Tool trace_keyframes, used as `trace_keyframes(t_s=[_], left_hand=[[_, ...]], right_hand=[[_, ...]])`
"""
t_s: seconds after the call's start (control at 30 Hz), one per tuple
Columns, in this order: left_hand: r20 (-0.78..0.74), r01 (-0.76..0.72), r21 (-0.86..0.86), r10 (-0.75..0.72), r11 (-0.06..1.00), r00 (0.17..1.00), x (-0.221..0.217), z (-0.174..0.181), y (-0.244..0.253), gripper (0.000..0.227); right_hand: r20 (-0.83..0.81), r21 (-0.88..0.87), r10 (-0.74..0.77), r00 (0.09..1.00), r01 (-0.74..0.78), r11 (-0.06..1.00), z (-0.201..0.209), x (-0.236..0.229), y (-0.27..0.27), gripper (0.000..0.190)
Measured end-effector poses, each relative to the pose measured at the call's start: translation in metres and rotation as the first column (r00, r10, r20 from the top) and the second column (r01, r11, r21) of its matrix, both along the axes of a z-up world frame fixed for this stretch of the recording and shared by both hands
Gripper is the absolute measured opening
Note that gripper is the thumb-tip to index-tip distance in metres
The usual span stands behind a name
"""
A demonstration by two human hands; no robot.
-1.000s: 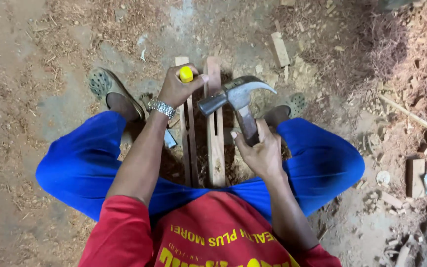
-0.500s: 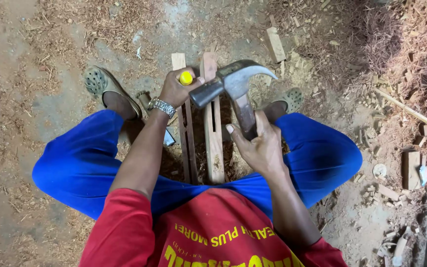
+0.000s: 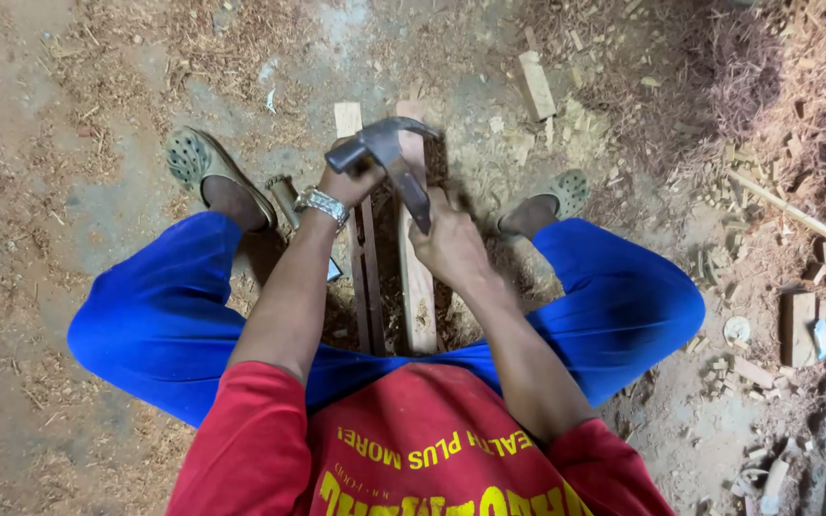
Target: The person sits on the ground and uses a hammer and a chisel to carve a rectangular slot into a wooden plank. The person repeatedly strikes the chisel to remove wood and deepen the slot.
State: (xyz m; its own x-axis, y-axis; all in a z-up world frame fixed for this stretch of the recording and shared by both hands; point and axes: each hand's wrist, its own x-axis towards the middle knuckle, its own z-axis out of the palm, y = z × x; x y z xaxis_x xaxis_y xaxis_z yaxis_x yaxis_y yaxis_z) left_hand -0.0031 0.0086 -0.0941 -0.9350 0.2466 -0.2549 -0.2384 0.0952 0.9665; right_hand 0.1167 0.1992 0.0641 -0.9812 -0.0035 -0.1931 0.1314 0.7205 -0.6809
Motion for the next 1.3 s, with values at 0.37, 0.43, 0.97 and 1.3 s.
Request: trace_keyframes(t_s=[0.37,0.43,0.97,1.3], left_hand=[[-0.168,-0.017,-0.301,-0.036,0.954,0.985,0.002,0.065,0.007,0.025],[-0.187,-0.012,-0.257,-0.038,0.966,0.982,0.003,0.060,0.006,0.024],[-0.277,0.023,-0.259,-0.097,0.965,0.956,-0.001,0.035,0.004,0.030],[-0.547,0.020,-0.381,-0.243,0.925,0.801,0.099,0.035,-0.002,0.021]], right_hand=[[-0.623,-0.282,-0.174,0.763,-0.011,0.959,0.146,-0.009,-0.025,0.031],[-0.510,-0.173,-0.088,0.856,-0.002,0.985,0.090,-0.009,-0.017,0.032],[-0.649,-0.117,-0.136,0.749,0.079,0.990,-0.026,-0.001,-0.007,0.029],[-0.091,-0.075,-0.008,0.996,0.001,0.997,-0.001,0.027,0.010,0.024]])
